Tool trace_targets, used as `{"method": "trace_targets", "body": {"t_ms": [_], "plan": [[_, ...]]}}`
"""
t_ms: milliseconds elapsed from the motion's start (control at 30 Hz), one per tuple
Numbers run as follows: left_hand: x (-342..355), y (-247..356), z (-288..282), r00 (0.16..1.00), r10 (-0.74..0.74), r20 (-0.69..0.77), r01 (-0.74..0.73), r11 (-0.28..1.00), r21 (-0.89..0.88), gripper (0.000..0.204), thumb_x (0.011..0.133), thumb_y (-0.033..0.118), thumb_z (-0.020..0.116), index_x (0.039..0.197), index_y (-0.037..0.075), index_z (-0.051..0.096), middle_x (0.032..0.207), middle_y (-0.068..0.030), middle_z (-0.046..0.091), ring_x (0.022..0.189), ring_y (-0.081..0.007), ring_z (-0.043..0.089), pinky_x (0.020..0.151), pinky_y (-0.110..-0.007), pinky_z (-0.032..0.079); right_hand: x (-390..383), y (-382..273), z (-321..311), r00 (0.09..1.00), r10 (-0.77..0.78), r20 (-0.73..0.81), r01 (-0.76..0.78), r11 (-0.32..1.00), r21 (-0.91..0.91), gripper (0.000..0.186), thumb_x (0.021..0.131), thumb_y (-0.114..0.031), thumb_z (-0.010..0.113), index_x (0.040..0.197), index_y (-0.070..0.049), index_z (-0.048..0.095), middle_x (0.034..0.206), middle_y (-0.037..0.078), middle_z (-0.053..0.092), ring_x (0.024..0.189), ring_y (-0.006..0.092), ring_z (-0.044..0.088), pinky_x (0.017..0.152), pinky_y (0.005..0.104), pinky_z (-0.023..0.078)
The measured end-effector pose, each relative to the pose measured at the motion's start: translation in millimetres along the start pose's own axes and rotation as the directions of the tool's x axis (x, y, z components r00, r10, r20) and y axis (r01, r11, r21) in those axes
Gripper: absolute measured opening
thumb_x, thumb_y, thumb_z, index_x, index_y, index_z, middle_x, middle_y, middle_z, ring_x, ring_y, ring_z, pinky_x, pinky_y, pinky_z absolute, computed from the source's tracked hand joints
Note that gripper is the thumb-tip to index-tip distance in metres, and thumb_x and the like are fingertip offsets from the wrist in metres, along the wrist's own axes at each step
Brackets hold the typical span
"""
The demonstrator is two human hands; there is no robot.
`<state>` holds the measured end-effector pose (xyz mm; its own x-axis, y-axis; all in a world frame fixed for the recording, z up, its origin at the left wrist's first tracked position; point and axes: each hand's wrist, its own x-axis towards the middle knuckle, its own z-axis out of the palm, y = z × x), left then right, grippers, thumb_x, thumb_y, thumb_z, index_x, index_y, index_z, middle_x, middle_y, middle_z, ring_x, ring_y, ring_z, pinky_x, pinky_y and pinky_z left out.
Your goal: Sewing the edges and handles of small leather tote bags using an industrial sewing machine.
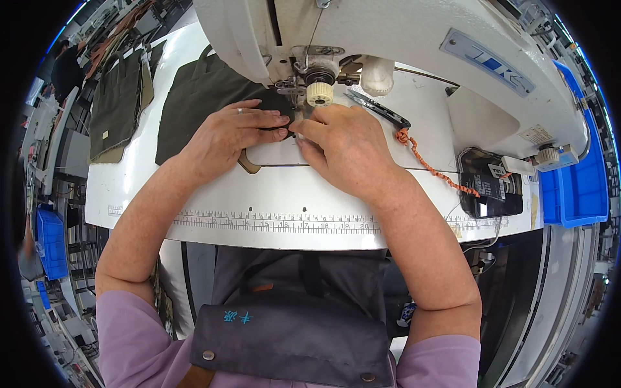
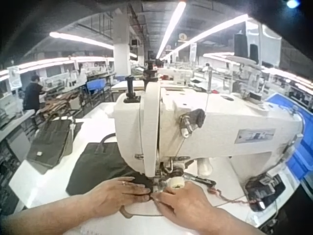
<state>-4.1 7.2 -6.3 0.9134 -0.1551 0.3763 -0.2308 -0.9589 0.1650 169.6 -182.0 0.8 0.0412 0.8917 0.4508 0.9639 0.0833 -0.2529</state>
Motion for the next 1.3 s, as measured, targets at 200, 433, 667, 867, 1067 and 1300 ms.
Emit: {"method": "trace_targets", "body": {"t_ms": [200,433,667,867,1067,1300], "plan": [[14,-17,6,0.997,-0.057,-0.059,0.060,0.998,0.038,0.047,0.080,-0.007,0.056,0.119,0.010,0.077,0.126,-0.0067,0.073,0.118,-0.0271,0.067,0.113,-0.045,0.047,1,3,5,0.998,0.054,-0.032,-0.056,0.996,-0.068,0.029,0.090,-0.024,0.072,0.117,-0.013,0.073,0.088,0.007,0.060,0.076,0.0296,0.065,0.068,0.0430,0.052],[16,-22,9,0.992,-0.105,-0.075,0.110,0.992,0.066,0.045,0.085,-0.006,0.052,0.117,0.013,0.078,0.124,-0.0034,0.074,0.119,-0.0217,0.067,0.113,-0.039,0.048,0,4,5,0.998,0.057,-0.022,-0.058,0.996,-0.064,0.029,0.092,-0.025,0.071,0.118,-0.012,0.073,0.089,0.008,0.061,0.079,0.0307,0.066,0.070,0.0440,0.053],[16,-19,11,0.987,-0.126,-0.103,0.130,0.991,0.026,0.049,0.081,-0.010,0.048,0.115,0.009,0.078,0.119,-0.0069,0.075,0.116,-0.0249,0.069,0.114,-0.042,0.047,0,1,3,0.994,0.112,0.007,-0.111,0.992,-0.065,0.027,0.089,-0.026,0.073,0.111,-0.010,0.076,0.090,0.009,0.067,0.086,0.0294,0.069,0.073,0.0424,0.055],[17,-19,9,0.987,-0.136,-0.088,0.140,0.989,0.048,0.046,0.083,-0.008,0.051,0.116,0.010,0.077,0.120,-0.0070,0.075,0.117,-0.0248,0.069,0.114,-0.043,0.047,-1,3,4,0.996,0.089,-0.007,-0.089,0.995,-0.042,0.026,0.089,-0.025,0.073,0.111,-0.010,0.076,0.087,0.008,0.065,0.085,0.0291,0.069,0.073,0.0429,0.055],[16,-13,10,0.984,-0.158,-0.080,0.171,0.969,0.179,0.048,0.083,-0.007,0.053,0.122,0.012,0.075,0.126,-0.0074,0.073,0.122,-0.0242,0.066,0.115,-0.043,0.047,-1,4,5,0.997,0.083,-0.011,-0.083,0.996,-0.044,0.026,0.089,-0.025,0.073,0.110,-0.010,0.076,0.088,0.009,0.065,0.086,0.0293,0.069,0.074,0.0426,0.055],[12,50,10,0.950,-0.312,0.024,0.276,0.874,0.399,0.051,0.088,0.004,0.057,0.139,0.006,0.063,0.142,-0.0153,0.063,0.131,-0.0295,0.061,0.113,-0.044,0.048,-2,5,7,0.997,0.060,-0.042,-0.061,0.998,-0.021,0.027,0.090,-0.025,0.071,0.113,-0.010,0.075,0.089,0.009,0.066,0.089,0.0296,0.069,0.076,0.0433,0.055]]}}
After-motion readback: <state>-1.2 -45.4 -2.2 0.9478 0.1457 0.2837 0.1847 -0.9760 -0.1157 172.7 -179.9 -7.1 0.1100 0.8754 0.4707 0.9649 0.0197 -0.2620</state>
